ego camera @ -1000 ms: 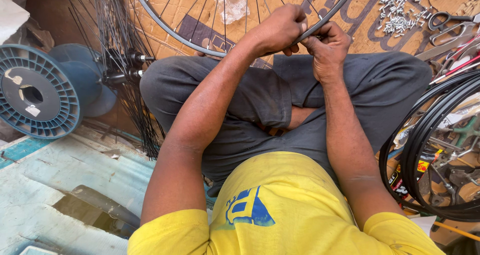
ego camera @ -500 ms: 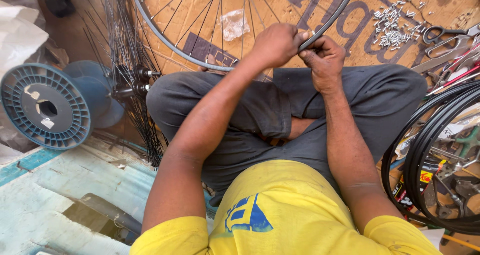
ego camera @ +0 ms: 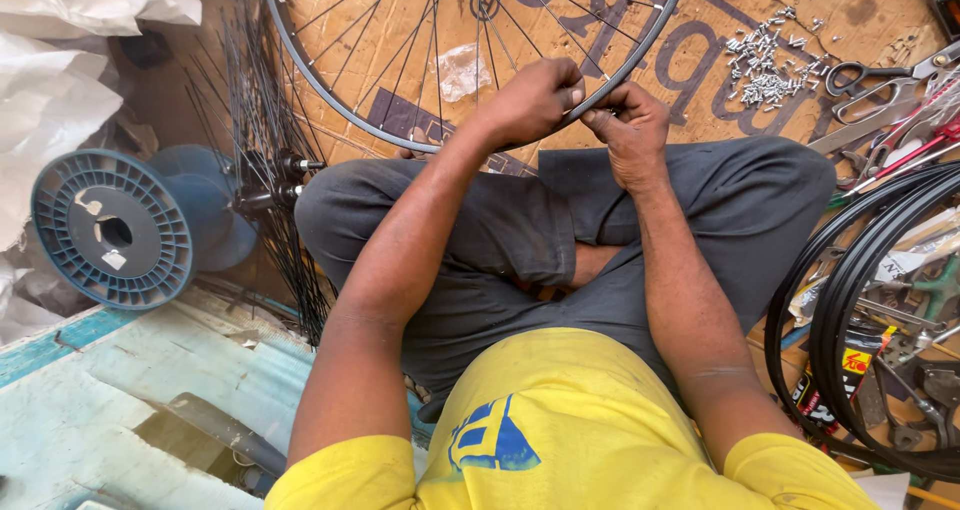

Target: The person sits on the floor and laces a bicycle wheel by hand. They insert spokes into the rim and hub, then secure them by threading and tightening nipples. The person works methodically around the wheel, handling individual spokes and nipples to assemble the wheel structure.

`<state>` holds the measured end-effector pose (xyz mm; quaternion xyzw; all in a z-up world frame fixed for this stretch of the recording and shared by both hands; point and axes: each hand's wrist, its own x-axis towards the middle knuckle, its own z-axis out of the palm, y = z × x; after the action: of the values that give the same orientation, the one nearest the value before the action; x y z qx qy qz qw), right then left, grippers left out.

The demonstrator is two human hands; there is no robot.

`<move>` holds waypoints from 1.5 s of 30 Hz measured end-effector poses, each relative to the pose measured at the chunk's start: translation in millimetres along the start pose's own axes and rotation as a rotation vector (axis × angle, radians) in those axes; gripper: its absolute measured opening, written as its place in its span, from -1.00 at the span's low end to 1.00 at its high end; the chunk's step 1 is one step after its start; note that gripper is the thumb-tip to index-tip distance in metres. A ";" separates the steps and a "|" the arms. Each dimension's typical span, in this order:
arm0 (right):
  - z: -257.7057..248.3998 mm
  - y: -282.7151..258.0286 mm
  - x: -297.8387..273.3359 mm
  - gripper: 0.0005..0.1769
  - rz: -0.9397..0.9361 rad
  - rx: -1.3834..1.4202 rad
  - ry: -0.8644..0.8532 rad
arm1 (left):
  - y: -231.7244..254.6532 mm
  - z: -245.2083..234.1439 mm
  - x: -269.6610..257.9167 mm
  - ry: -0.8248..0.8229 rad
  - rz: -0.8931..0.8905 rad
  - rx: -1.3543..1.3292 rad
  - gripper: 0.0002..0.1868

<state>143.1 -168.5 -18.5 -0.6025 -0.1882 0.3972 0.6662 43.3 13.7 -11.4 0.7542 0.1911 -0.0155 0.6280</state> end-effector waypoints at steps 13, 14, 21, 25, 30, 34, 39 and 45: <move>-0.4 -3.4 1.5 -0.87 0.065 -0.040 -0.023 | 25.6 8.0 -3.0 0.016 -0.248 0.112 -0.64; -2.3 -5.3 1.5 -0.87 0.106 -0.080 -0.050 | 18.6 12.8 -2.8 0.076 -0.127 0.231 -0.60; -48.0 -8.6 19.0 -0.88 0.153 0.292 0.409 | -42.0 6.1 -20.8 -0.162 -0.064 0.644 -0.58; -52.5 -2.8 24.4 -0.85 0.135 0.677 0.476 | -51.7 -19.3 -40.5 -0.290 -0.206 0.703 -0.66; -27.3 -0.9 27.6 -0.84 0.074 0.616 0.268 | -20.4 -54.4 -44.7 -0.475 -0.501 0.371 -0.73; -26.4 8.8 34.6 -0.81 0.089 0.585 0.293 | -24.7 -42.1 -45.5 -0.420 -0.273 0.560 -0.75; -35.1 18.9 37.4 -0.81 0.078 0.586 0.293 | -39.2 -27.1 -54.8 -0.339 -0.084 0.665 -0.61; -39.2 33.6 37.8 -0.76 0.058 0.598 0.206 | -39.9 -37.0 -47.2 -0.370 -0.217 0.566 -0.72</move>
<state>184.8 -166.9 -67.0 -0.4218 0.0225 0.3907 0.8179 -20.8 41.8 -28.7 0.8580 0.1412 -0.2707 0.4130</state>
